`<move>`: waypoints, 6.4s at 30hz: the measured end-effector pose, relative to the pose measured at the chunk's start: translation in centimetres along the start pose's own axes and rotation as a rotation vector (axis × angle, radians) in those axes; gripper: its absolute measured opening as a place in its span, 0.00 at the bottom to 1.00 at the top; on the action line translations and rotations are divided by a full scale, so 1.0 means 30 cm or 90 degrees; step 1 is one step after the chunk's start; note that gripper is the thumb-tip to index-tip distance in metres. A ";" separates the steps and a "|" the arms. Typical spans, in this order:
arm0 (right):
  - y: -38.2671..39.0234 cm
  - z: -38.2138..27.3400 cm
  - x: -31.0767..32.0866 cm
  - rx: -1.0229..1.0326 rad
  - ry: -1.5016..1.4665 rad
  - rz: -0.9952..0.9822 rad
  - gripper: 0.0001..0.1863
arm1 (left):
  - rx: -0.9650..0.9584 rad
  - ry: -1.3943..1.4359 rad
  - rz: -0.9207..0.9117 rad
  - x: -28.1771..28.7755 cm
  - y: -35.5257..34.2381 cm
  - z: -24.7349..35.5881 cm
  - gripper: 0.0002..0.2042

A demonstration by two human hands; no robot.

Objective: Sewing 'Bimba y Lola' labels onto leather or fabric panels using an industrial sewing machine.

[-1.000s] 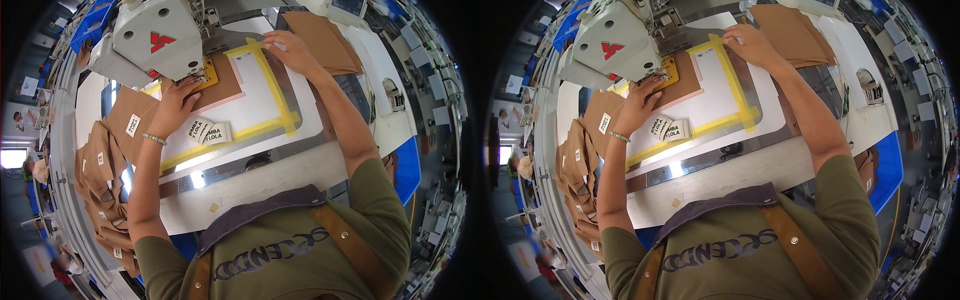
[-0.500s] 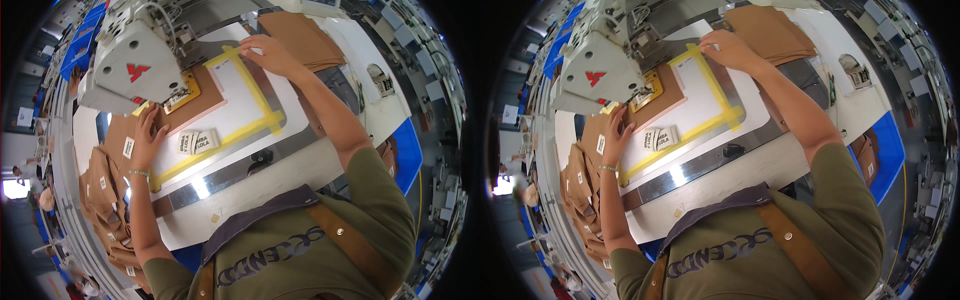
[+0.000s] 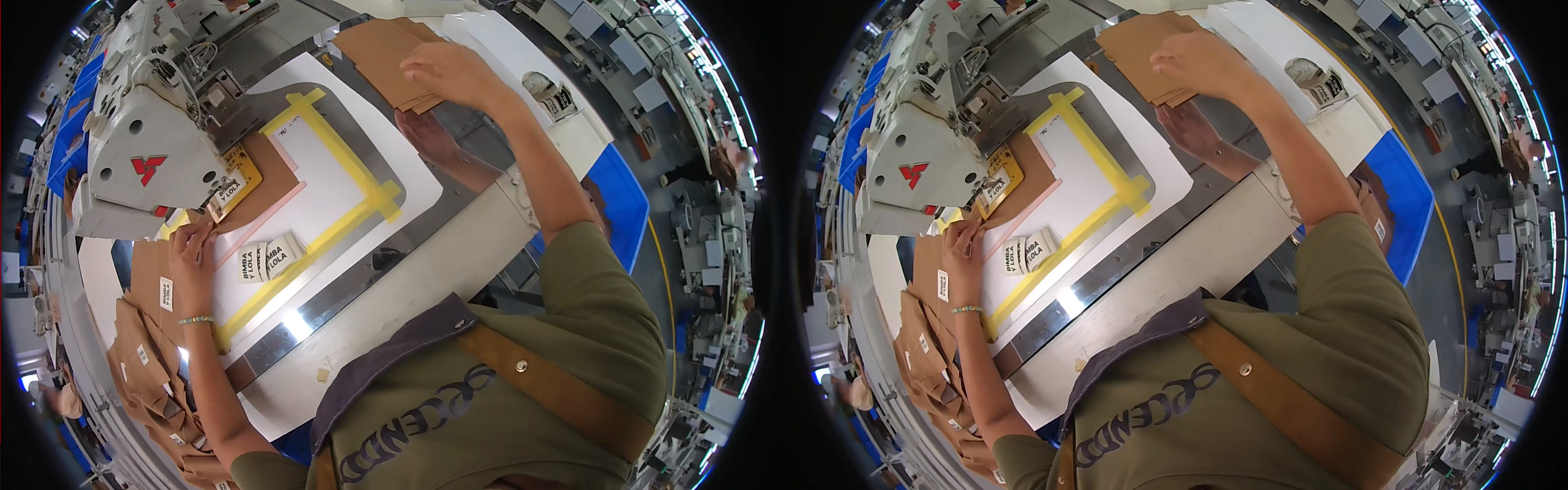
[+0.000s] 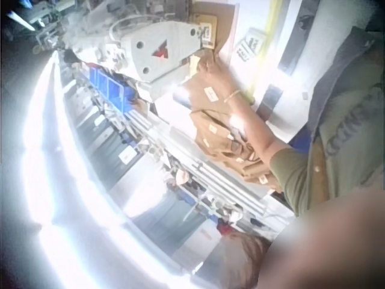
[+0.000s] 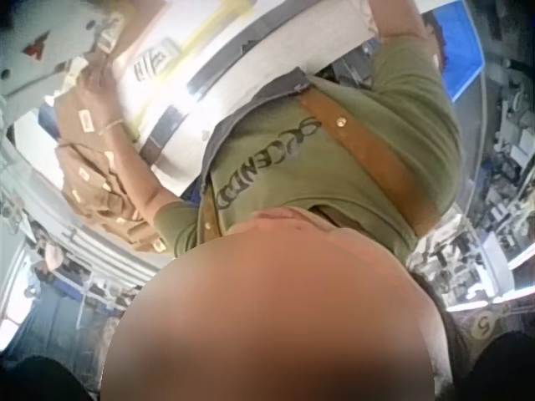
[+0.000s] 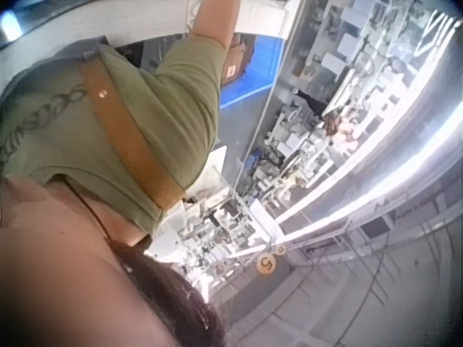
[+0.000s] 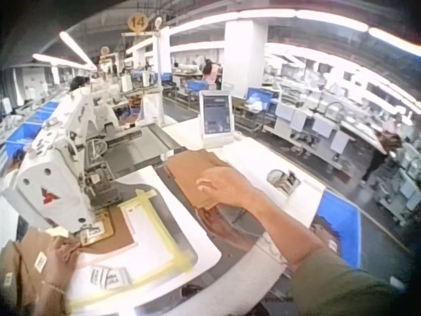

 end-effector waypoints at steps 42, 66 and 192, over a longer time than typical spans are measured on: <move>-0.006 -1.008 -0.450 0.728 -0.043 0.189 0.05 | -0.036 0.006 -0.053 0.050 0.175 0.293 0.22; 0.148 -0.480 -0.369 0.314 -0.045 -0.171 0.31 | -0.061 -0.122 -0.094 -0.048 0.212 0.263 0.32; -0.070 -0.751 -0.533 0.470 -0.062 -0.152 0.27 | -0.071 0.015 -0.068 -0.016 0.036 0.181 0.25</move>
Point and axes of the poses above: each hand's wrist, its own y-axis away from the middle knuckle, its own x-axis out of the back of the hand, z = x × y, the point moved 8 cm from there along -y, towards the middle knuckle, and after that the axes turned 5 degrees about y, right-handed, at the moved point
